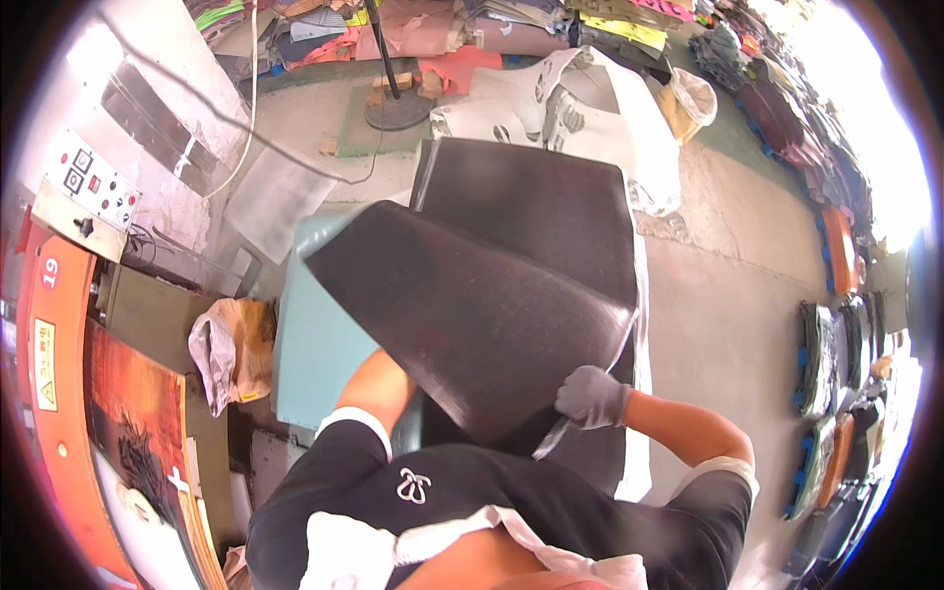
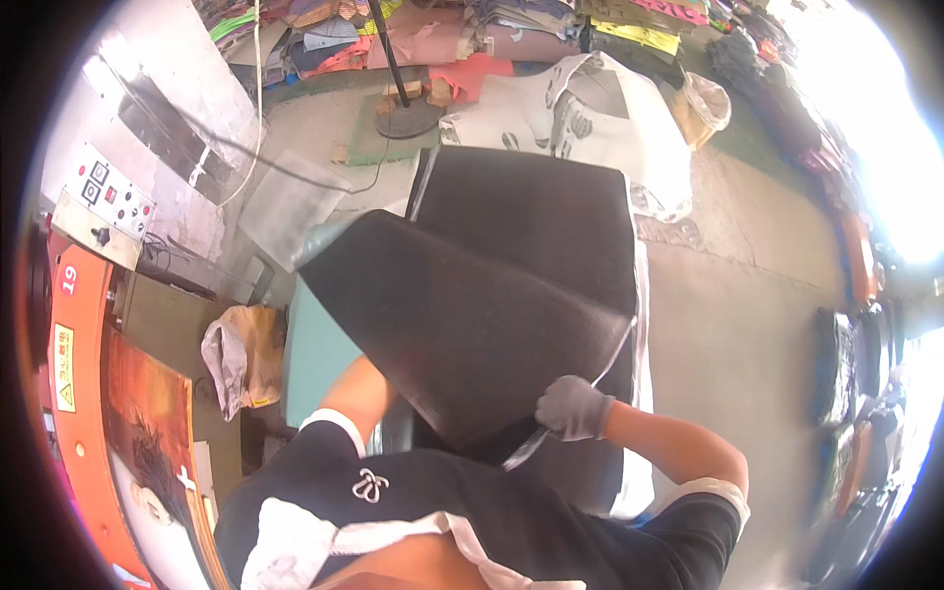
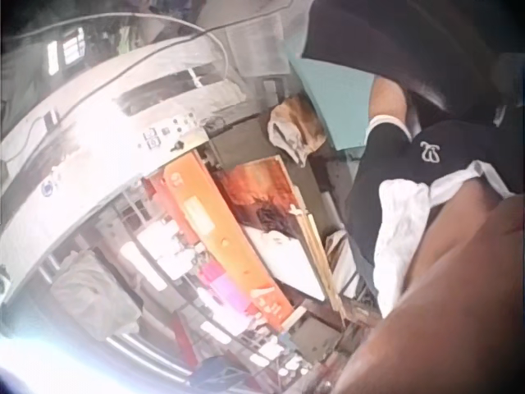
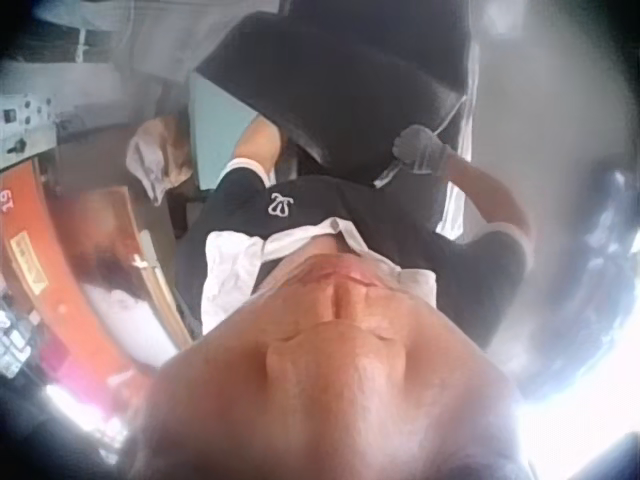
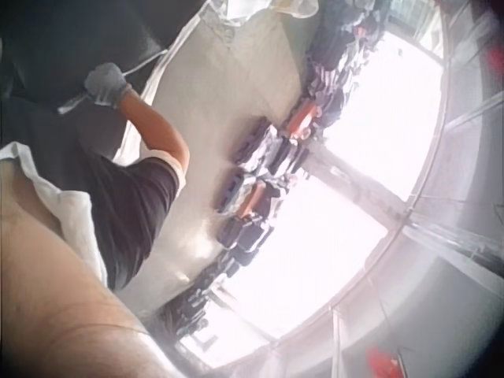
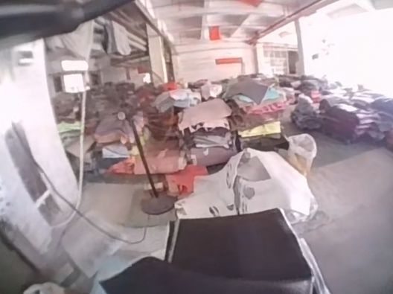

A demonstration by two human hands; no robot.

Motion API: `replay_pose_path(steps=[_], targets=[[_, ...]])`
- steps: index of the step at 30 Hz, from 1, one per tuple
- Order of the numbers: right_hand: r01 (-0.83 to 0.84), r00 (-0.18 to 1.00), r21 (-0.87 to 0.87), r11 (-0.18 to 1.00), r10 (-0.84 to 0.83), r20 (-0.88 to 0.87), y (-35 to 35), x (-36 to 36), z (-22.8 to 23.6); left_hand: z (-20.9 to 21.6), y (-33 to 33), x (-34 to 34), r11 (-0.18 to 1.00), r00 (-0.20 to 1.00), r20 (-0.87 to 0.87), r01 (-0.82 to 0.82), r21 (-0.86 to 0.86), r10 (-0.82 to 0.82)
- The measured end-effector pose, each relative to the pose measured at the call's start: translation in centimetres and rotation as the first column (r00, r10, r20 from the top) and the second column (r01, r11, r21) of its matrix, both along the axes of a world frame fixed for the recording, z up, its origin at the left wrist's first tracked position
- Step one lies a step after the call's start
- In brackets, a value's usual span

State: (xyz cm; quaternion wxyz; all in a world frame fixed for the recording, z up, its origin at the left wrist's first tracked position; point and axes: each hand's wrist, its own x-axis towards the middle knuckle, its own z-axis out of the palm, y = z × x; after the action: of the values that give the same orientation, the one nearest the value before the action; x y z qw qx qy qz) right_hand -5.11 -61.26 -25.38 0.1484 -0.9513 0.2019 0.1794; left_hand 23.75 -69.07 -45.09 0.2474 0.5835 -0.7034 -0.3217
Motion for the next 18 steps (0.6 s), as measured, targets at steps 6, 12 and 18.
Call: replay_pose_path(steps=[6, 12, 18], targets=[[0.275, 0.924, -0.278, 0.92, -0.173, 0.341, 9.6, -4.9, 1.9, 4.6, 11.8, 14.6, 0.858, 0.203, -0.836, -0.051, 0.511, 0.51], [0.161, 0.965, -0.359, 0.919, -0.072, 0.251, 15.3, 1.8, 3.3, 8.7, 17.1, 18.5, 0.653, 0.453, -0.598, 0.044, 0.756, 0.662], [0.161, 0.974, -0.467, 0.869, -0.064, 0.217, 23.1, 3.4, 6.8, 9.8, 24.2, 19.3, 0.597, 0.478, -0.56, 0.089, 0.797, 0.677]])
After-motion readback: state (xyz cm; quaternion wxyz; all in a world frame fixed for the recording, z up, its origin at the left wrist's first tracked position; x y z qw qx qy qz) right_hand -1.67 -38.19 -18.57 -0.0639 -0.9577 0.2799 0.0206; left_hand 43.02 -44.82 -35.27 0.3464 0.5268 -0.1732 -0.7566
